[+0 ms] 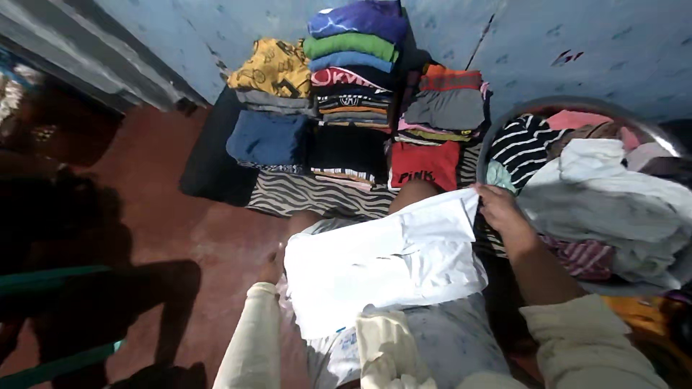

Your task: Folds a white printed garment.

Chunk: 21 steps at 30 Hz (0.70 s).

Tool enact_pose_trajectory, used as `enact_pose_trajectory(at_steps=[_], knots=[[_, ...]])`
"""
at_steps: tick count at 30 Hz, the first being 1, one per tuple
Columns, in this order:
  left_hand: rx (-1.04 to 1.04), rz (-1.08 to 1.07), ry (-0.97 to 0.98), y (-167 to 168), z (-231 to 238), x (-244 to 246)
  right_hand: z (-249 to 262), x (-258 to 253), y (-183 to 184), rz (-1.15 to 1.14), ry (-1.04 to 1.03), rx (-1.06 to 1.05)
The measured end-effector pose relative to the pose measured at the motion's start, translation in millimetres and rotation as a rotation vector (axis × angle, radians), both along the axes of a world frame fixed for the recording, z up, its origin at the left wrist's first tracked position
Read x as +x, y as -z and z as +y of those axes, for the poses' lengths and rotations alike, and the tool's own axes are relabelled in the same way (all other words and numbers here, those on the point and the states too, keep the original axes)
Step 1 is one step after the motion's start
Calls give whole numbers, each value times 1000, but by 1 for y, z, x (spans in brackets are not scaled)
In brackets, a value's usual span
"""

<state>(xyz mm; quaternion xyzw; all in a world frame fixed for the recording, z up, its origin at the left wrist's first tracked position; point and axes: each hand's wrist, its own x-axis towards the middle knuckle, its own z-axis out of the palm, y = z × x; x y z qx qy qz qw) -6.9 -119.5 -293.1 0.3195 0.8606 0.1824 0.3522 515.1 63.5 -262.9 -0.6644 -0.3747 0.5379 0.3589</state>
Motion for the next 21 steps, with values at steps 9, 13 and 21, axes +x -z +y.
enact_pose_trajectory(at_steps=[9, 13, 21], knots=[[450, -2, -156, -38, -13, -36, -19, -14, -7, -143, 88, 191], [555, 69, -164, -48, -13, -43, -19, -17, -6, -343, 31, 223], [326, -235, -171, 8, -37, 23, -29, -25, -33, -734, -472, 162]])
